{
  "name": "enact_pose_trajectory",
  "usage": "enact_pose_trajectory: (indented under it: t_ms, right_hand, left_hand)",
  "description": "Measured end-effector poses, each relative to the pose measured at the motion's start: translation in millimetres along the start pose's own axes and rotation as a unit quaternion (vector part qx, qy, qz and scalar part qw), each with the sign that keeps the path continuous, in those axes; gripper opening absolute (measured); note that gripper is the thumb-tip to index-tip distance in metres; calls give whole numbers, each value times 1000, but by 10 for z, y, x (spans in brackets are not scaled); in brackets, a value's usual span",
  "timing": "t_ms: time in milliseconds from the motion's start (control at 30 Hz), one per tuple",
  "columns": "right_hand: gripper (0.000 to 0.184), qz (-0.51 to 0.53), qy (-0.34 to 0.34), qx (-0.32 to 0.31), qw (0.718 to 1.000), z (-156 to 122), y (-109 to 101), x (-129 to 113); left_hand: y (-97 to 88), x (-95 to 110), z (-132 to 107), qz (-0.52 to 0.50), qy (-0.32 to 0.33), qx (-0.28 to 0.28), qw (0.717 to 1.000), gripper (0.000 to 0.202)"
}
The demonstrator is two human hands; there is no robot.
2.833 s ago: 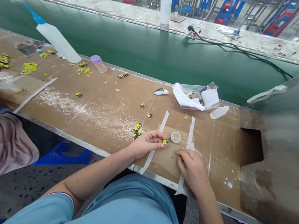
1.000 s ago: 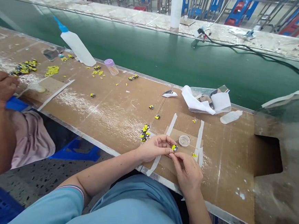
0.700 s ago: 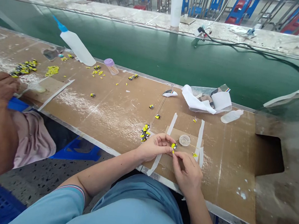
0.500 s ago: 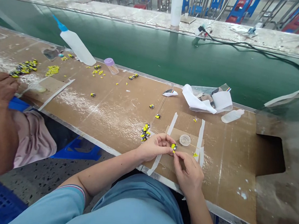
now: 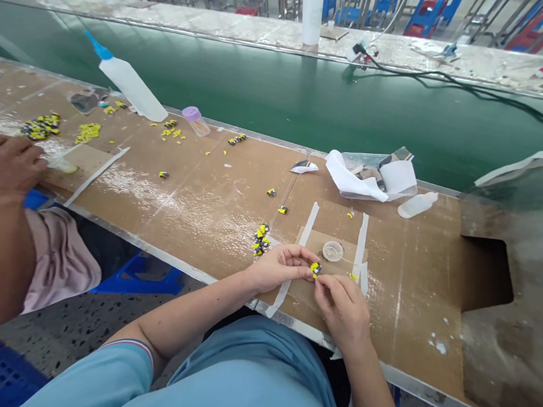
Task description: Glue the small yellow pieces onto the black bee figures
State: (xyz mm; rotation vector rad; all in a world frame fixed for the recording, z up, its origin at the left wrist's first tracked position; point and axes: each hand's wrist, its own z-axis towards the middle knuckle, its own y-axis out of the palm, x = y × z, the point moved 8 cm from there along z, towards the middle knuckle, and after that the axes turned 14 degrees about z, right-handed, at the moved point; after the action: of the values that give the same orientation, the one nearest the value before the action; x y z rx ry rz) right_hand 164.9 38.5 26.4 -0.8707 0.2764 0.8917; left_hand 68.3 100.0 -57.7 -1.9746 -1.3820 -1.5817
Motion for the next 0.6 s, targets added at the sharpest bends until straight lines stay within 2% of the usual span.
enact_pose_trajectory:
  t_ms: [133,267,500,600]
  right_hand:
    - [8,28,35,13,999,6,-57,53]
    - [7,20,33,9,999,16,-51,56]
    - [8,28,62,5,998,-13,-19,102]
    - [10,47,82,5,995,-26,-18,131]
  left_hand:
    - [19,3,-10,-5,-8,-7,1000,47]
    - [28,-9,-8,18,0,-21,1000,45]
    - [7,146,-10,135,97,-10,986,36]
    - [4,174,-14,159,104,-7,982,35]
